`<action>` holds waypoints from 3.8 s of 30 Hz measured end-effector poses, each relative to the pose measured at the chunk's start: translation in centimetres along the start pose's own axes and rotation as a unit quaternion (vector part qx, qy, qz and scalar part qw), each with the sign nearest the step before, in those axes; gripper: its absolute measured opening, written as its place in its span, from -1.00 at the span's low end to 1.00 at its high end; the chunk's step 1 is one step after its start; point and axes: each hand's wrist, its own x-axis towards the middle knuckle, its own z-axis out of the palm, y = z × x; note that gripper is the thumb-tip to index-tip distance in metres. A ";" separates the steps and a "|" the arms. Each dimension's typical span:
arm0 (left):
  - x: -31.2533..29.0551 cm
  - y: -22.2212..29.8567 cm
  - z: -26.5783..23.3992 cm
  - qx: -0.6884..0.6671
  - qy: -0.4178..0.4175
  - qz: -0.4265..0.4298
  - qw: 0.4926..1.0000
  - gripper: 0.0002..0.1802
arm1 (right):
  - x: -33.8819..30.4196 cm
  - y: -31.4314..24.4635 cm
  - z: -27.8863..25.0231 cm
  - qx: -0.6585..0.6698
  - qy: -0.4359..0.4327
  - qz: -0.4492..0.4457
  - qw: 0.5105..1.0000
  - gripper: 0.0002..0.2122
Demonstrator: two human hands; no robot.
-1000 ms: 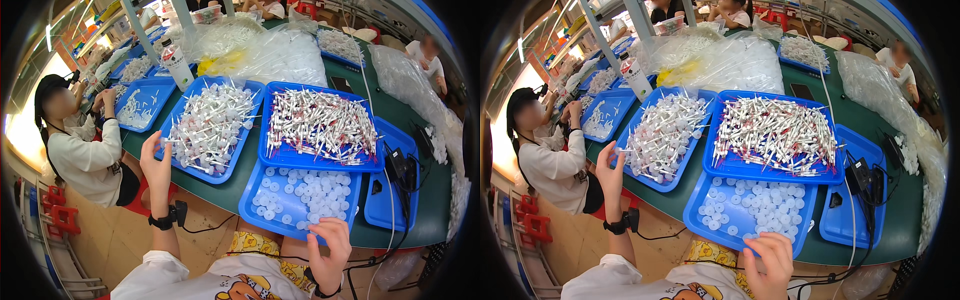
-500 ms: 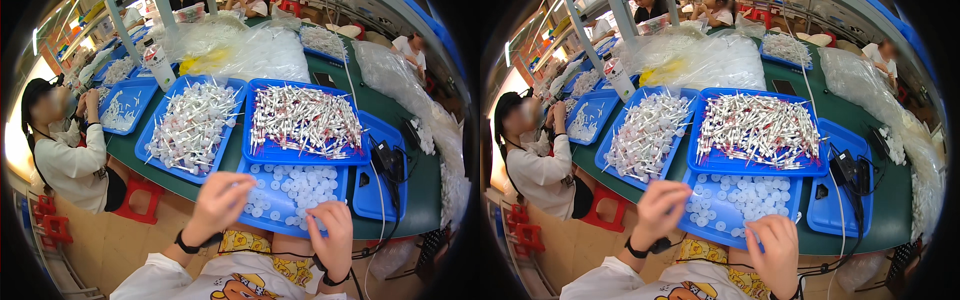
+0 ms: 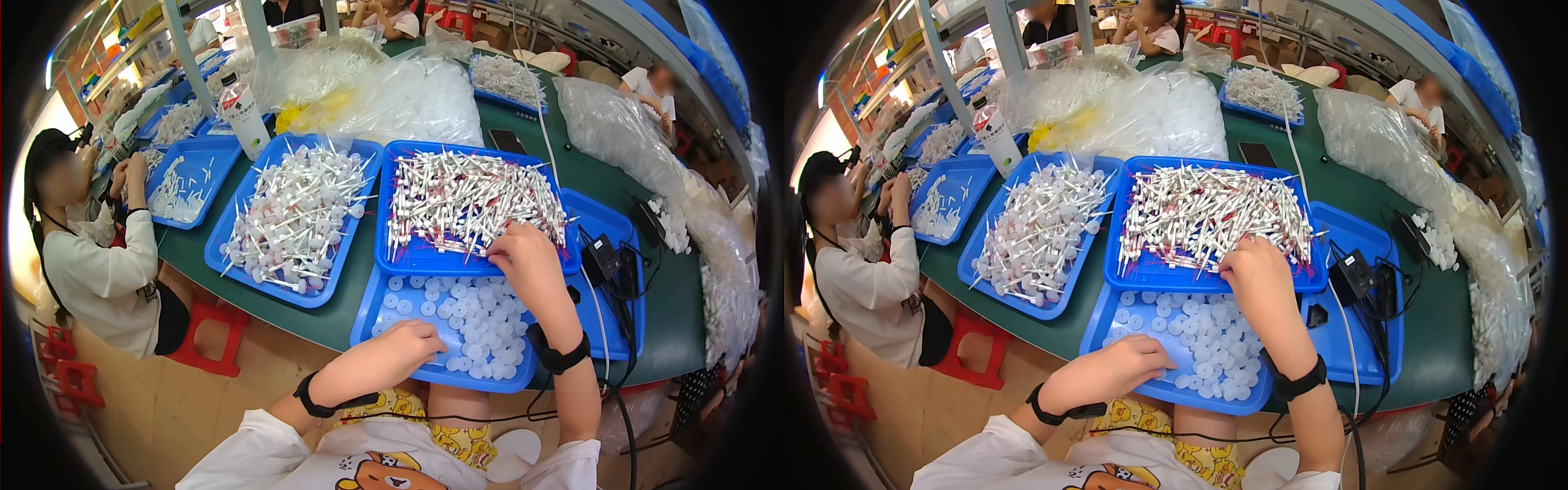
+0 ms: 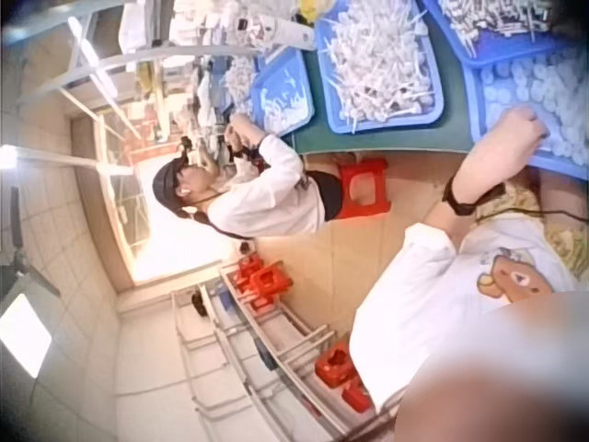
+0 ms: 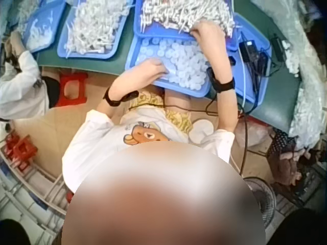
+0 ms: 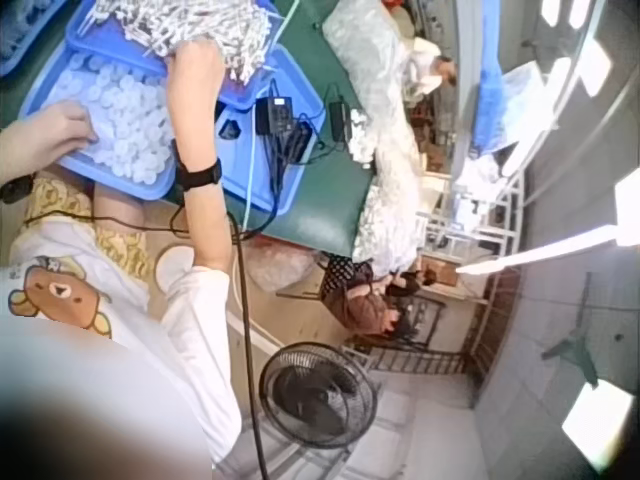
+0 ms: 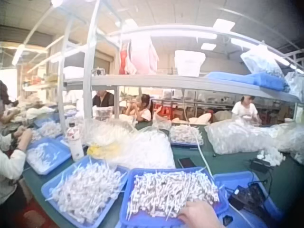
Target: The person repeatedly picks a white plastic cap and a stick with a red tip from blue trays, inserts the stick into the cap, and places the assembled unit into a tray. The process is repeated continuously.
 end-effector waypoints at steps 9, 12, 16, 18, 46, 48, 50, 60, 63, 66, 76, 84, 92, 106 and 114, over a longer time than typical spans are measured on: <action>0.5 1.4 -2.0 -0.039 -0.014 -0.017 0.999 -0.76 | -0.6 -1.7 -0.9 -0.009 0.081 -0.011 0.997 -0.89; 0.6 1.4 -1.8 -0.098 0.090 -0.020 0.991 -0.79 | -2.2 -5.0 -2.4 0.036 0.129 -0.004 0.991 -0.88; 0.5 2.1 -1.3 -0.306 0.183 -0.072 0.932 -0.78 | -6.2 -8.7 -5.0 0.135 0.124 -0.002 0.983 -0.84; 0.1 2.4 -0.5 -0.478 0.232 -0.033 0.847 -0.73 | -8.0 -9.6 -4.9 0.173 0.123 0.006 0.977 -0.80; 0.2 3.2 0.7 -0.643 0.143 -0.042 0.751 -0.66 | -12.1 -9.2 -2.8 0.129 0.165 -0.068 0.975 -0.68; 0.3 3.2 0.9 -0.638 0.138 -0.045 0.756 -0.68 | -11.9 -9.1 -3.0 0.106 0.155 -0.074 0.979 -0.66; 0.6 3.2 1.5 -0.605 0.154 -0.011 0.781 -0.67 | -11.9 -9.1 -3.1 0.100 0.149 -0.089 0.980 -0.67; 0.2 3.7 0.1 -0.460 0.193 -0.069 0.864 -0.61 | -11.9 -8.6 -2.8 0.079 0.143 -0.138 0.977 -0.66; 0.0 2.7 0.0 -0.370 0.191 -0.005 0.909 -0.67 | -11.8 -8.6 -3.0 0.097 0.132 -0.145 0.976 -0.67; 0.1 2.5 0.1 -0.366 0.205 0.033 0.907 -0.73 | -11.8 -8.4 -3.3 0.134 0.107 -0.151 0.974 -0.68; 0.1 2.4 -0.7 -0.358 0.139 0.039 0.923 -0.82 | -11.2 -7.4 -3.7 0.193 0.053 -0.185 0.962 -0.68; -0.6 2.2 -0.3 -0.299 0.207 0.025 0.931 -0.79 | -11.4 -9.7 -1.1 0.222 0.121 -0.082 0.964 -0.74; -6.3 -1.4 -6.0 -0.251 0.413 -0.094 0.870 -0.69 | -12.4 -10.1 -2.4 0.189 0.077 0.052 0.978 -0.69; -9.4 -6.1 -13.0 0.365 0.473 -0.233 0.767 -0.81 | -10.2 -6.4 -5.2 0.147 -0.039 -0.022 0.988 -0.83; -1.9 1.4 -3.0 0.142 0.192 -0.121 0.963 -0.76 | -3.9 -3.3 -4.4 0.039 -0.067 0.034 0.996 -0.91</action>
